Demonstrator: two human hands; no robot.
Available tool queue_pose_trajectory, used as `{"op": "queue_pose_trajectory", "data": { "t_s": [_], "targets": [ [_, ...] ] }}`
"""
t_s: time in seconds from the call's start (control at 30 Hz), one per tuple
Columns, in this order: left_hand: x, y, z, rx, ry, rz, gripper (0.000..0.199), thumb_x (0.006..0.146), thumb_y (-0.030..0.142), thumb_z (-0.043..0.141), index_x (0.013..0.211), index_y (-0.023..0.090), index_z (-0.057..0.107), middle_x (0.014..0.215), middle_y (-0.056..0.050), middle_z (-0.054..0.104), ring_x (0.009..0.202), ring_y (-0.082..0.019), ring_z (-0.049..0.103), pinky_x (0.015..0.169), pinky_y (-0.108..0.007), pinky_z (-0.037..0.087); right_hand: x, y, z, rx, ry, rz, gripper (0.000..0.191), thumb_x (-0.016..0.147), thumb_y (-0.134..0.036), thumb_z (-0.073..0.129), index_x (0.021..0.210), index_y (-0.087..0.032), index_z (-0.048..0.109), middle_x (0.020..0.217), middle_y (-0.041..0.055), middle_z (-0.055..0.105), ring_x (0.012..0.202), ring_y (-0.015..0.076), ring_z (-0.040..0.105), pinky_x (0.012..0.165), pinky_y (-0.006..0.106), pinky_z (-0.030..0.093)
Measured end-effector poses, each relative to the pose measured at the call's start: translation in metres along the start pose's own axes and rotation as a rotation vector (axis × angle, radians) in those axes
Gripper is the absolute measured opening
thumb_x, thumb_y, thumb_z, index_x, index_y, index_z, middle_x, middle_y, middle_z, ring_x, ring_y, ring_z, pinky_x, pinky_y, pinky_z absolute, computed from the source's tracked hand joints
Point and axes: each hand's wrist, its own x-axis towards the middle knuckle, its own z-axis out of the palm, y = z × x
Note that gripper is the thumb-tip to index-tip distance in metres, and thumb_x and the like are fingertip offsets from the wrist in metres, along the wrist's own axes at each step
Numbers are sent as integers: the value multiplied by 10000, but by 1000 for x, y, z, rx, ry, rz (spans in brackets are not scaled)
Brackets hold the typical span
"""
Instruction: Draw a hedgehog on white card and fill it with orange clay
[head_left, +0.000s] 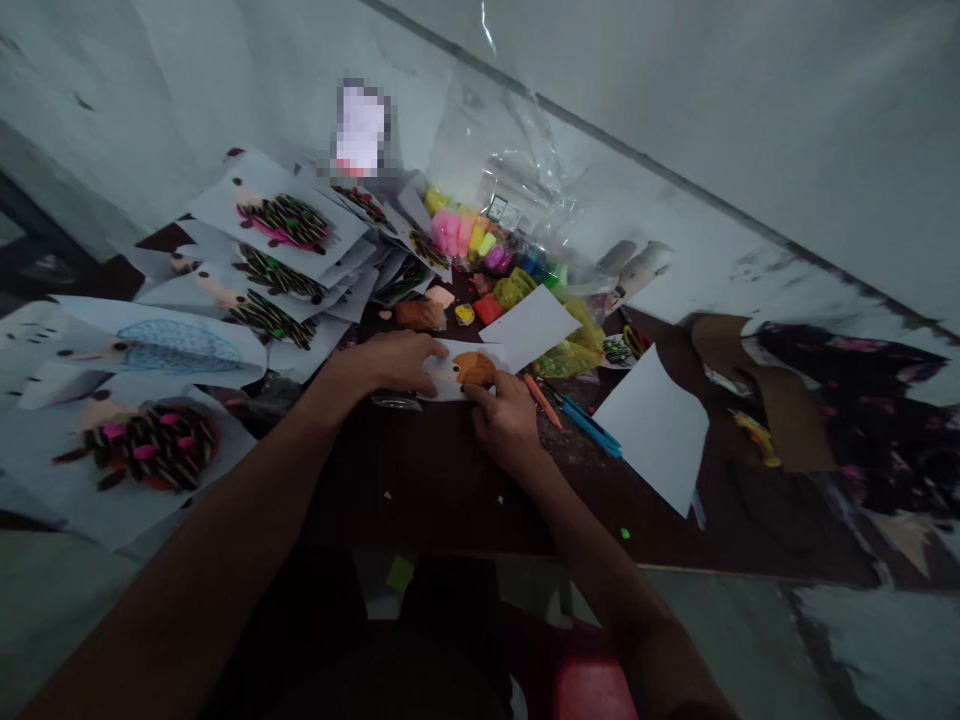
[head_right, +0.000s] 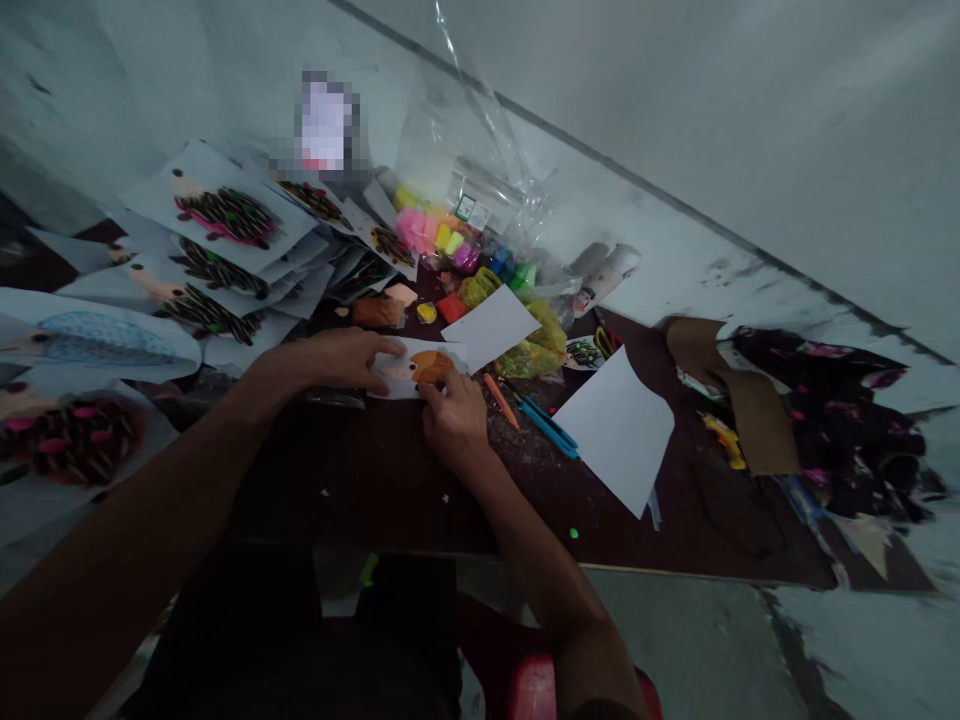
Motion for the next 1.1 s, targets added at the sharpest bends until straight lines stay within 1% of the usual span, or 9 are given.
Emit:
{"op": "queue_pose_trajectory", "data": {
  "t_s": [0.1, 0.2, 0.33, 0.43, 0.53, 0.6, 0.7, 0.93, 1.1],
  "targets": [
    [0, 1, 0, 13, -5, 4, 785, 728, 478, 730, 1462, 282, 530, 1380, -100, 648, 1179, -311, 644, 939, -352, 508, 0, -2, -1, -52, -2, -35, 336, 885, -133, 562, 1153, -204, 753, 1049, 114, 653, 946, 250, 547, 808, 353, 406],
    [0, 1, 0, 22, -1, -16, 784, 718, 486, 736, 1454, 305, 537, 1348, -82, 671, 1154, -307, 658, 924, -341, 511, 0, -3, -1, -71, -12, -58, 325, 904, -140, 542, 1143, -196, 754, 1045, 120, 657, 946, 250, 547, 806, 354, 404],
    [0, 0, 0, 12, -4, 4, 789, 725, 473, 731, 1469, 316, 520, 1383, -75, 650, 1167, -291, 650, 942, -333, 503, 0, 1, -4, -17, 12, -6, 386, 873, -125, 547, 1199, -203, 738, 1039, 115, 653, 933, 250, 546, 811, 356, 413],
    [0, 0, 1, 7, -2, -2, 796, 721, 491, 739, 1468, 330, 516, 1372, -60, 659, 1178, -287, 644, 947, -323, 499, 1, 4, -5, -4, 27, 32, 398, 858, -115, 543, 1187, -211, 746, 1047, 110, 654, 926, 248, 546, 823, 358, 415],
    [0, 0, 1, 18, 0, -22, 798, 725, 498, 744, 1469, 323, 515, 1385, -66, 651, 1211, -293, 627, 957, -329, 496, 1, 4, -4, 0, -4, 24, 368, 856, -124, 562, 1152, -210, 763, 1043, 111, 650, 914, 248, 543, 809, 358, 409],
    [0, 1, 1, 22, 1, -21, 796, 730, 489, 745, 1472, 314, 515, 1401, -79, 639, 1223, -300, 622, 969, -346, 496, 0, 2, -3, 3, -15, 8, 363, 863, -133, 570, 1161, -213, 761, 1040, 112, 648, 923, 251, 540, 803, 357, 403],
    [-1, 2, 0, 18, 1, -10, 778, 735, 471, 748, 1466, 333, 520, 1421, -71, 625, 1242, -305, 612, 974, -354, 498, 0, -1, -3, -2, -14, -23, 364, 884, -144, 561, 1183, -227, 750, 1058, 108, 646, 948, 255, 533, 812, 359, 397],
    [-3, 4, -2, 21, 6, -18, 760, 734, 456, 737, 1452, 306, 539, 1357, -83, 664, 1195, -308, 644, 939, -345, 515, -1, -4, -3, 16, -25, -22, 375, 876, -135, 563, 1198, -202, 744, 1063, 129, 633, 957, 265, 529, 822, 377, 398],
    [-3, 3, -1, 25, 10, -10, 752, 730, 464, 727, 1442, 293, 553, 1357, -92, 666, 1150, -313, 666, 931, -356, 517, -1, -1, 0, 81, 13, -8, 383, 835, -123, 560, 1152, -197, 761, 1053, 121, 639, 947, 261, 539, 832, 385, 424]
  ]
}}
